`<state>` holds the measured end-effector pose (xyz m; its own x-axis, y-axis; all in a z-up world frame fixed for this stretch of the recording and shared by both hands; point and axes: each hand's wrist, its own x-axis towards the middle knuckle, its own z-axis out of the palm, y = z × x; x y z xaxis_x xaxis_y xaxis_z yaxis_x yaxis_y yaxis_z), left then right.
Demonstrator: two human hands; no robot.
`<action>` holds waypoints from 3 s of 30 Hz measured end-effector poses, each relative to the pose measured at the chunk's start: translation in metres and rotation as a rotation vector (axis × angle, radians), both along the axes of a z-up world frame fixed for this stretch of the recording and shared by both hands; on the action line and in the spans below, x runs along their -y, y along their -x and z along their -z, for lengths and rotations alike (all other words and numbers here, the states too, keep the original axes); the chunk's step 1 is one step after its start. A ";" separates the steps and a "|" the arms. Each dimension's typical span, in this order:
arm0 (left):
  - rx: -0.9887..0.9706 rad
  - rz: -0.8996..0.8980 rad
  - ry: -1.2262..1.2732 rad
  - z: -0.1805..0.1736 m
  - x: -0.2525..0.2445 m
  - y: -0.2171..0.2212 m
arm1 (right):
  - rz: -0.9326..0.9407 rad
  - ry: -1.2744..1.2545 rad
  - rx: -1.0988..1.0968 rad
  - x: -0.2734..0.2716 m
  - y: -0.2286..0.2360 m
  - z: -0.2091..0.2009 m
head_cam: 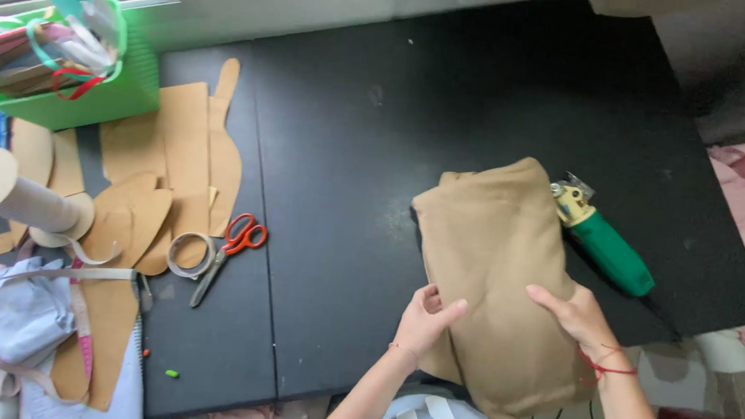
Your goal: The person organizes sewing supplies and lays out a large piece of brown fabric on a table. They place a paper pattern on the fabric, mark it with a pen, and then use an electric rotary cutter to cut the fabric along the pattern's edge.
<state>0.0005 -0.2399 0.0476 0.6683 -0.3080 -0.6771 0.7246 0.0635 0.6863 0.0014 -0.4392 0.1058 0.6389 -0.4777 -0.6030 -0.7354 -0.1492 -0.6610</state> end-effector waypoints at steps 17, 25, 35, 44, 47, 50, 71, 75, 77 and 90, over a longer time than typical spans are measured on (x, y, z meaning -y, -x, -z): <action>0.220 -0.503 -0.364 -0.079 -0.096 -0.051 | -0.652 -0.149 0.338 -0.094 -0.041 0.017; 0.555 -0.218 -0.858 -0.014 -0.123 -0.003 | -1.135 0.644 0.058 -0.009 -0.087 0.087; 0.029 0.062 -0.782 -0.023 -0.142 0.051 | -0.892 0.409 -0.201 -0.085 -0.068 -0.017; 0.010 0.060 -0.724 -0.046 -0.135 0.054 | -1.095 -0.531 -0.044 -0.250 -0.051 0.004; -0.070 0.107 -0.676 -0.057 -0.130 0.053 | -1.078 -0.513 -0.030 -0.239 -0.046 0.002; -0.038 -0.063 -0.550 -0.066 -0.119 0.045 | -1.160 -0.360 0.377 -0.197 -0.043 -0.008; 0.632 -0.014 -1.222 0.025 -0.148 0.016 | -0.443 0.584 0.370 0.011 0.002 0.044; 0.039 0.241 -1.071 0.015 -0.155 0.022 | -0.594 0.764 0.203 -0.007 0.012 0.024; -0.069 0.357 -0.999 0.000 -0.150 0.018 | -0.540 0.572 -0.160 -0.013 0.013 0.019; 0.262 -0.622 0.866 -0.119 -0.122 -0.090 | -0.173 -0.319 0.504 0.014 -0.051 -0.046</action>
<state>0.0910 -0.1180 0.1664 0.9632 -0.1699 -0.2081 0.2370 0.9021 0.3605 0.0528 -0.4528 0.1515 0.9345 -0.1877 -0.3025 -0.3035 0.0239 -0.9525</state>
